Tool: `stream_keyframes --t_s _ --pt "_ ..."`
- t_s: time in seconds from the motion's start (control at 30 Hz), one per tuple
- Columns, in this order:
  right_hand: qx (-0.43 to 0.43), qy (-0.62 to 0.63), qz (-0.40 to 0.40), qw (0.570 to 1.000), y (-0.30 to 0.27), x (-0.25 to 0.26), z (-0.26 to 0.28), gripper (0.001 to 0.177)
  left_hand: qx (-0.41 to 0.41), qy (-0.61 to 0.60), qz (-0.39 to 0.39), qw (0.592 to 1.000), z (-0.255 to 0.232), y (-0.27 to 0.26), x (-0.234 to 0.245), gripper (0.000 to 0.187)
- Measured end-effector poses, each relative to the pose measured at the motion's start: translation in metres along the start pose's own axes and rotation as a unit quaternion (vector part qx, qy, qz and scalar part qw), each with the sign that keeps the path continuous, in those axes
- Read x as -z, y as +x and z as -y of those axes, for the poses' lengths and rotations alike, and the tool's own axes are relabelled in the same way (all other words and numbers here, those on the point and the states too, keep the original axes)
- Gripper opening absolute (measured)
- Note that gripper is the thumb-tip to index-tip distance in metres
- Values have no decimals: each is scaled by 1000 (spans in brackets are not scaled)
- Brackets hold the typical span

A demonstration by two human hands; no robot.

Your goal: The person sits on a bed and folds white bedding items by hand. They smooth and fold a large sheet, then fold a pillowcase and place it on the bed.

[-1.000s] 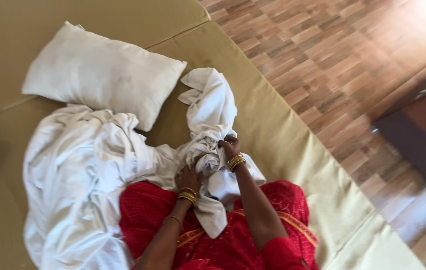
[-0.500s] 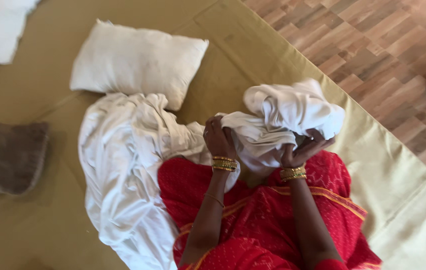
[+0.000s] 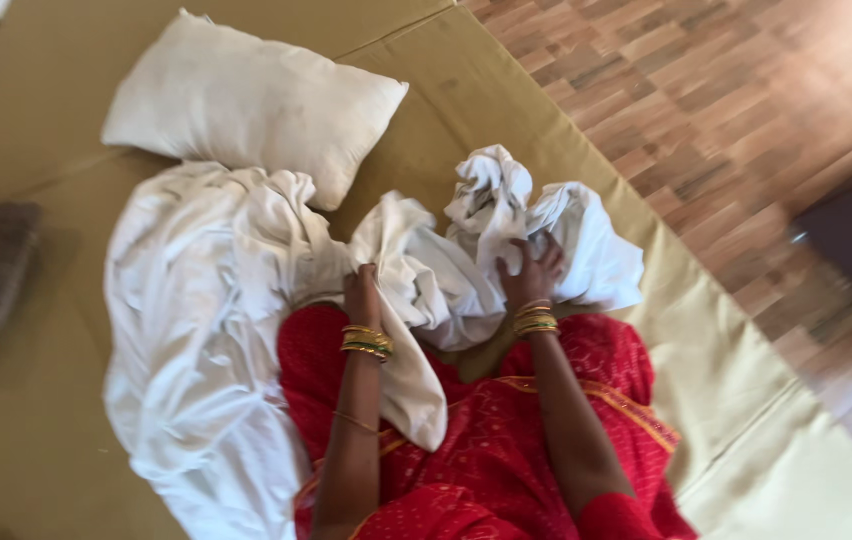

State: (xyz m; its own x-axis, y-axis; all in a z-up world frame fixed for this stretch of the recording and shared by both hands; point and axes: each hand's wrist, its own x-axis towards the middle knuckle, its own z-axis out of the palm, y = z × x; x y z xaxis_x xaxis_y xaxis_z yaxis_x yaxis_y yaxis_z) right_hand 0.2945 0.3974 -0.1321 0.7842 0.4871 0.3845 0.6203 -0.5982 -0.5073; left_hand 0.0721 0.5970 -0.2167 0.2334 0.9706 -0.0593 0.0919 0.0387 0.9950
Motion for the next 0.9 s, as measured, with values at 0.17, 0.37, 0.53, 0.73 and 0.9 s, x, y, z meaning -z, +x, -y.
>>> stream_keyframes --t_s 0.17,0.37,0.53,0.73,0.9 --pt "135 -112 73 982 26 -1 44 56 3 -129 65 989 -60 -50 -23 52" --pt "95 -205 122 966 54 -37 23 59 85 -3 208 974 -59 -101 -57 54" --pt "19 -102 132 986 47 -88 -62 54 252 83 253 930 39 -113 -68 47" --pt "30 -293 221 930 48 -86 -114 29 328 -120 180 920 34 -99 -56 53" --pt "20 -359 397 845 34 -24 -128 49 192 -249 193 929 -66 -85 -56 47"
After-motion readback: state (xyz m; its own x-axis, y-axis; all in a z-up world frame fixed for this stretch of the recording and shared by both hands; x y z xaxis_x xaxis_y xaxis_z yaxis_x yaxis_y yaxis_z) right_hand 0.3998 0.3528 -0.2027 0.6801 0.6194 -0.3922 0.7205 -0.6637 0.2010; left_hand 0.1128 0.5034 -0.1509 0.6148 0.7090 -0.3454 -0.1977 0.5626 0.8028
